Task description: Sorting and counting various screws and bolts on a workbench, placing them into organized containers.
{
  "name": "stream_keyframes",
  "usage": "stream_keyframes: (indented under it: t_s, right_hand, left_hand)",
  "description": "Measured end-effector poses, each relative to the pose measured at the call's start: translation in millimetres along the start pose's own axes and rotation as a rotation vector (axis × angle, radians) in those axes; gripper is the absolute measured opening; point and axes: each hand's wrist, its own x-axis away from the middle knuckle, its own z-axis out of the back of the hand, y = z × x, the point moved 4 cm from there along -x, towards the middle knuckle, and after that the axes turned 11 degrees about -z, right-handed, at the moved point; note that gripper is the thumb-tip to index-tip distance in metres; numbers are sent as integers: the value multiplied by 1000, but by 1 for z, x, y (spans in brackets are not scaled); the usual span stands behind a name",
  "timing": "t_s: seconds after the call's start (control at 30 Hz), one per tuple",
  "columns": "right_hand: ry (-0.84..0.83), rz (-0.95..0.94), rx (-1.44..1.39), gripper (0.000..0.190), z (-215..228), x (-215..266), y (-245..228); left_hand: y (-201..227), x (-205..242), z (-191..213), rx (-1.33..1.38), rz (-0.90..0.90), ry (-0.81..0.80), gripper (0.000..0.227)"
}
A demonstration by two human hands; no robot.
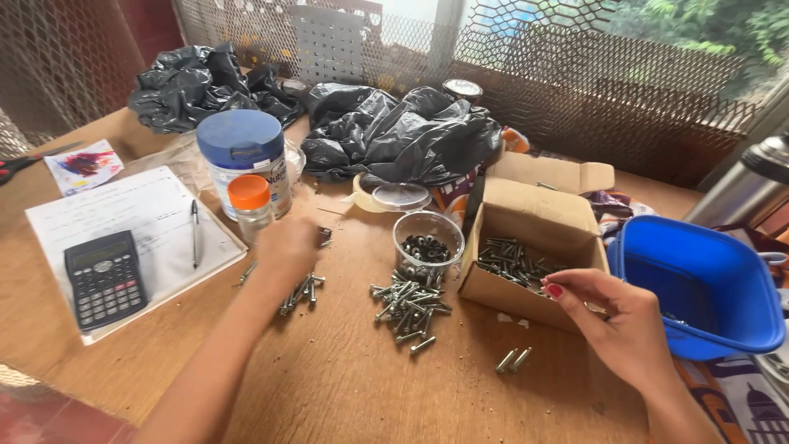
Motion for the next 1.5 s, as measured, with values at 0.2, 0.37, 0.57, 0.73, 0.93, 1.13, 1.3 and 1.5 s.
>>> stream_keyframes:
  t_s: [0.2,0.37,0.57,0.73,0.93,1.13,1.3,1.5]
  right_hand:
    - [20,-56,44,12,0,-11,2]
    - [56,-56,-57,16,7,-16,13]
    - [110,-25,-65,15,25,-17,7]
    - [137,3,-70,14,38,-17,3]
    - [159,20,-75,15,54,-19,-1]
    - [179,53,-92,15,73,-16,-9]
    - [151,58,-8,15,81,-10,-21]
    - [145,80,18,15,83,-6,-25]
  left_hand:
    - [-45,23,-23,-52,100,-65,22]
    - [-75,3,-65,33,114,67,17]
    - [40,-2,-6,46,-72,121,19]
    - [196,14,63,296,-414,55,20]
    - [305,-73,-17,225,-781,120,5]
    - [337,-109,-70,213,-726,-213,38]
    - [341,-139,-113,152,-577,-607,88]
    - [337,-128,-94,188,-577,-629,54]
